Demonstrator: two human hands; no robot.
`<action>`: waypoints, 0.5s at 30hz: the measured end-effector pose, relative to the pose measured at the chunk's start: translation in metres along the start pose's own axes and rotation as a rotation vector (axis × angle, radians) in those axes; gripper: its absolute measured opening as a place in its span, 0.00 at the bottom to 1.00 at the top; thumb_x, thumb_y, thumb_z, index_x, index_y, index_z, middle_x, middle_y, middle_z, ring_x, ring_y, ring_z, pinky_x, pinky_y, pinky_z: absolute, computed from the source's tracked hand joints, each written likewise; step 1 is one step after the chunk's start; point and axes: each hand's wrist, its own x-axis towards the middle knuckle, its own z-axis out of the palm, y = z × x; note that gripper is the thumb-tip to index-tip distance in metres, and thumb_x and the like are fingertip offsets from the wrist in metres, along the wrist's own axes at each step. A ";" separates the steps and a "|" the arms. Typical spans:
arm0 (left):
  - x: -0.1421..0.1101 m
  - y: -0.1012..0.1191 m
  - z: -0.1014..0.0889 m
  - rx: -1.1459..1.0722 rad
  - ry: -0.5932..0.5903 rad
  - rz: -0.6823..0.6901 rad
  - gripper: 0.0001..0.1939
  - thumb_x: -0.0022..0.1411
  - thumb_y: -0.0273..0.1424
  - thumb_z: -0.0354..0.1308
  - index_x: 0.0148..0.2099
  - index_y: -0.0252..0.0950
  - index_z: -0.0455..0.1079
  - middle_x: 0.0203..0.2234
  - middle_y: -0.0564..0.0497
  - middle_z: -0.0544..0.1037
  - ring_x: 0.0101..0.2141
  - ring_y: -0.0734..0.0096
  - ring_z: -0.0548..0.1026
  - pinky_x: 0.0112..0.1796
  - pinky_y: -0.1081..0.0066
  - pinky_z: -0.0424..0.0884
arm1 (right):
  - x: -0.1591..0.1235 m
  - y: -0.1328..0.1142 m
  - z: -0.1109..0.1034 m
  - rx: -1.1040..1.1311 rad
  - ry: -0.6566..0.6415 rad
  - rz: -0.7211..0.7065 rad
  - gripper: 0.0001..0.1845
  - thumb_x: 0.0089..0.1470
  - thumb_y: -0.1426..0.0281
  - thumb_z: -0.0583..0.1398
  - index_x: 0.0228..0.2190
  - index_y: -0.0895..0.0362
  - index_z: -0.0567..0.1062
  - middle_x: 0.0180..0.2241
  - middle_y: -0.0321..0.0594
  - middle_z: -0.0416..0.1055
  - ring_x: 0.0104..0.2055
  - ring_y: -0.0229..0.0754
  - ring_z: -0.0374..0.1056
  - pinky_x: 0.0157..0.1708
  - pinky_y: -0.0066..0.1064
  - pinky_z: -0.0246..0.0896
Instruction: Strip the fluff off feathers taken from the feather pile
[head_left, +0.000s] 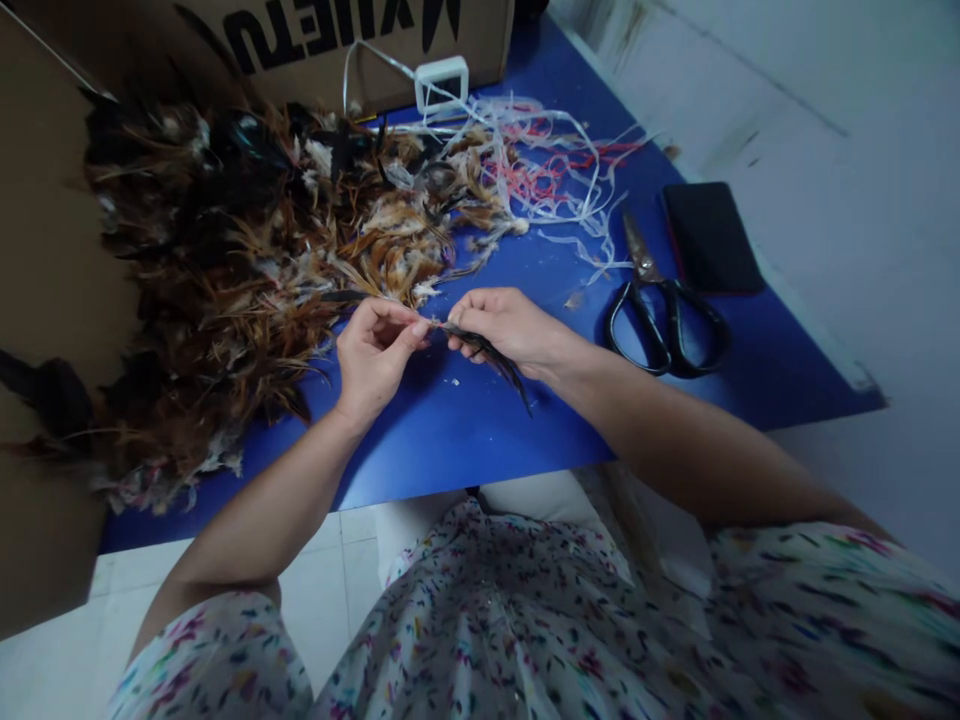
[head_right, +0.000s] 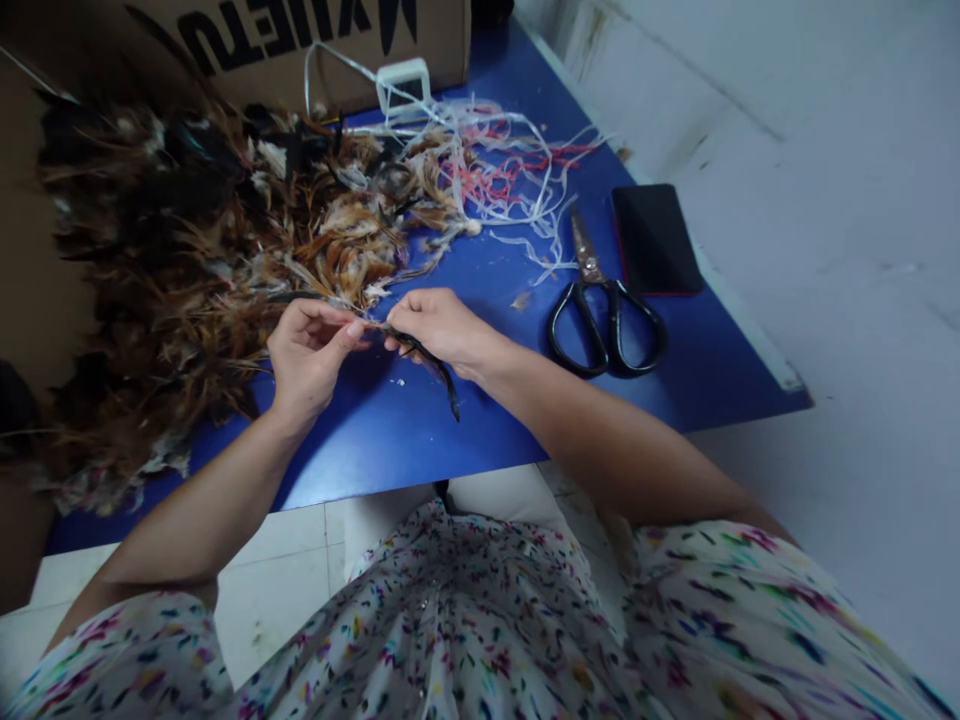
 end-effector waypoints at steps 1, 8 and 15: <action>0.000 -0.001 0.000 -0.003 -0.001 -0.004 0.18 0.53 0.40 0.73 0.35 0.37 0.69 0.27 0.55 0.79 0.26 0.75 0.79 0.28 0.74 0.78 | 0.000 -0.001 0.000 -0.001 0.007 0.008 0.16 0.60 0.82 0.55 0.22 0.58 0.69 0.17 0.31 0.71 0.16 0.28 0.62 0.15 0.19 0.55; 0.001 -0.005 -0.003 -0.040 -0.013 -0.078 0.20 0.52 0.42 0.73 0.36 0.37 0.68 0.28 0.55 0.78 0.27 0.74 0.78 0.30 0.72 0.78 | 0.003 0.001 -0.001 0.010 0.000 0.012 0.15 0.61 0.81 0.55 0.23 0.58 0.69 0.17 0.32 0.71 0.16 0.29 0.62 0.15 0.19 0.55; 0.002 -0.010 -0.004 -0.051 -0.013 -0.170 0.23 0.49 0.46 0.74 0.37 0.38 0.68 0.28 0.54 0.79 0.31 0.71 0.81 0.30 0.73 0.78 | 0.002 -0.001 -0.004 0.025 0.004 0.004 0.15 0.59 0.82 0.56 0.23 0.58 0.68 0.17 0.32 0.71 0.16 0.29 0.61 0.15 0.19 0.55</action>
